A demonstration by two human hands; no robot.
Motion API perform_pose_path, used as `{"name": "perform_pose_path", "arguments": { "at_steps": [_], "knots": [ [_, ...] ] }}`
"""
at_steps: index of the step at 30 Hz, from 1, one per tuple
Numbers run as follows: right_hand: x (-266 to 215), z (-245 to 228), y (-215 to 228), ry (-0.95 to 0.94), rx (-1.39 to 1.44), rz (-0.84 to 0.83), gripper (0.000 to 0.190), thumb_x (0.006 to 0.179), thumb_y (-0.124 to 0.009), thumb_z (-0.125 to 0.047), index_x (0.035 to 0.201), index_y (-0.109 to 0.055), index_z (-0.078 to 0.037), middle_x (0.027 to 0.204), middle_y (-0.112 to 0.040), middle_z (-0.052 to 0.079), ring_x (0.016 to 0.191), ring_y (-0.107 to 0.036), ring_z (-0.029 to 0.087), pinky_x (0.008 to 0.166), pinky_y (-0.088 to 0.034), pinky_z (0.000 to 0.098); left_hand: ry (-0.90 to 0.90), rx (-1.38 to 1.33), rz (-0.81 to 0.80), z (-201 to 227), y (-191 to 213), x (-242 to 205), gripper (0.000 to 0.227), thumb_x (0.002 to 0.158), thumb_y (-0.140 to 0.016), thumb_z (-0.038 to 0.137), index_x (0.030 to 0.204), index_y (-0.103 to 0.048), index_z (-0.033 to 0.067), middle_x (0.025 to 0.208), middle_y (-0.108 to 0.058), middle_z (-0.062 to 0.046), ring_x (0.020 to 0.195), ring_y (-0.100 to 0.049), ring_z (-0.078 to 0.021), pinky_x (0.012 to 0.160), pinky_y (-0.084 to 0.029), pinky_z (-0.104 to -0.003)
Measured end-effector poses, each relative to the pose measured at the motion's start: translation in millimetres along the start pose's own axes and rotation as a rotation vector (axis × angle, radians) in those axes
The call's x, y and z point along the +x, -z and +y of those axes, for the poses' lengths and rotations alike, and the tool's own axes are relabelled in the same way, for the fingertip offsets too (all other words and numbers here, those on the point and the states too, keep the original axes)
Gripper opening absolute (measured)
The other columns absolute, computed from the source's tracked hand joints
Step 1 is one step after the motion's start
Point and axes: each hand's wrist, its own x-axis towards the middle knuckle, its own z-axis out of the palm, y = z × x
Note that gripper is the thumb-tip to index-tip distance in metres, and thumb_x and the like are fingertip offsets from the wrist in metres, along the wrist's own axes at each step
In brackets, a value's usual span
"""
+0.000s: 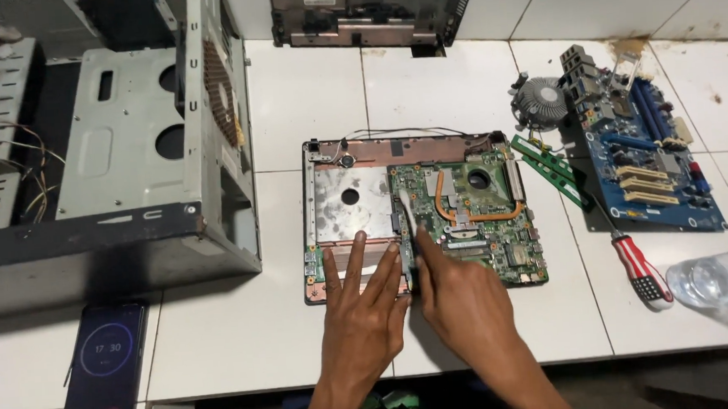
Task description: The person uses a small brush to clean dust and debris from a disassembled laptop motherboard. They systematically brush across the circuit board, heat pipes, and surrounding components while holding the board steady with their other hand.
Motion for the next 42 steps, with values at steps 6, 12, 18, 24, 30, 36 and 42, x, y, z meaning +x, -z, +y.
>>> {"name": "perform_pose_path", "arguments": {
  "at_steps": [6,12,18,24,30,36,42],
  "knots": [
    [25,25,-10,-0.054,-0.142,0.128,0.055,0.1,-0.061,-0.023,0.154,-0.054,-0.026,0.053,-0.064,0.011,0.04,-0.062,0.031,0.037,-0.05,0.0496,-0.003,0.067,-0.03,-1,0,0,0.048,0.099,-0.071,0.026,0.139,-0.065,-0.0009,0.157,-0.055,-0.006,0.154,-0.032,-0.0451,0.124,-0.015,-0.075],
    [23,9,16,-0.091,-0.146,-0.005,0.052,0.098,-0.056,-0.032,0.15,-0.058,-0.034,0.057,-0.068,0.021,0.049,-0.067,0.042,0.045,-0.052,0.0564,0.013,0.023,-0.016,-1,0,0,0.048,0.098,-0.072,0.022,0.139,-0.064,-0.002,0.156,-0.056,-0.007,0.153,-0.033,-0.0452,0.124,-0.014,-0.075],
    [33,1,25,-0.088,-0.085,-0.069,0.05,0.099,-0.053,-0.03,0.149,-0.059,-0.032,0.059,-0.068,0.022,0.053,-0.068,0.042,0.053,-0.055,0.0575,0.001,0.044,-0.018,-2,-2,-1,0.053,0.096,-0.075,0.022,0.142,-0.062,-0.0002,0.157,-0.056,-0.007,0.154,-0.032,-0.0449,0.125,-0.012,-0.074],
    [58,16,37,-0.127,0.103,0.049,0.042,0.102,-0.056,-0.022,0.142,-0.069,-0.018,0.058,-0.072,0.012,0.043,-0.058,0.026,0.041,-0.047,0.0455,-0.004,0.073,-0.025,-4,-7,-5,0.051,0.098,-0.072,0.027,0.141,-0.064,0.0025,0.16,-0.052,-0.005,0.155,-0.03,-0.0445,0.125,-0.014,-0.074],
    [78,23,34,-0.175,-0.017,0.031,0.045,0.097,-0.051,-0.025,0.137,-0.072,-0.024,0.095,-0.075,0.031,0.089,-0.069,0.057,0.077,-0.051,0.067,0.001,0.087,-0.004,-2,-7,-4,0.052,0.098,-0.072,0.028,0.142,-0.062,0.0026,0.158,-0.054,-0.004,0.154,-0.031,-0.0458,0.124,-0.015,-0.075],
    [81,17,43,-0.234,-0.036,-0.061,0.046,0.1,-0.05,-0.028,0.142,-0.069,-0.026,0.098,-0.077,0.028,0.092,-0.071,0.054,0.082,-0.054,0.0644,0.012,0.074,-0.002,-5,-11,-7,0.056,0.097,-0.074,0.029,0.145,-0.06,0.0027,0.153,-0.06,-0.007,0.153,-0.032,-0.0462,0.125,-0.013,-0.074],
    [74,25,31,-0.187,-0.028,0.035,0.044,0.1,-0.051,-0.03,0.14,-0.071,-0.027,0.088,-0.077,0.026,0.081,-0.072,0.051,0.071,-0.055,0.064,0.012,0.101,-0.006,-4,-11,-7,0.061,0.094,-0.076,0.03,0.148,-0.057,0.0056,0.156,-0.057,-0.01,0.154,-0.031,-0.0454,0.126,-0.012,-0.073]
  ]
}}
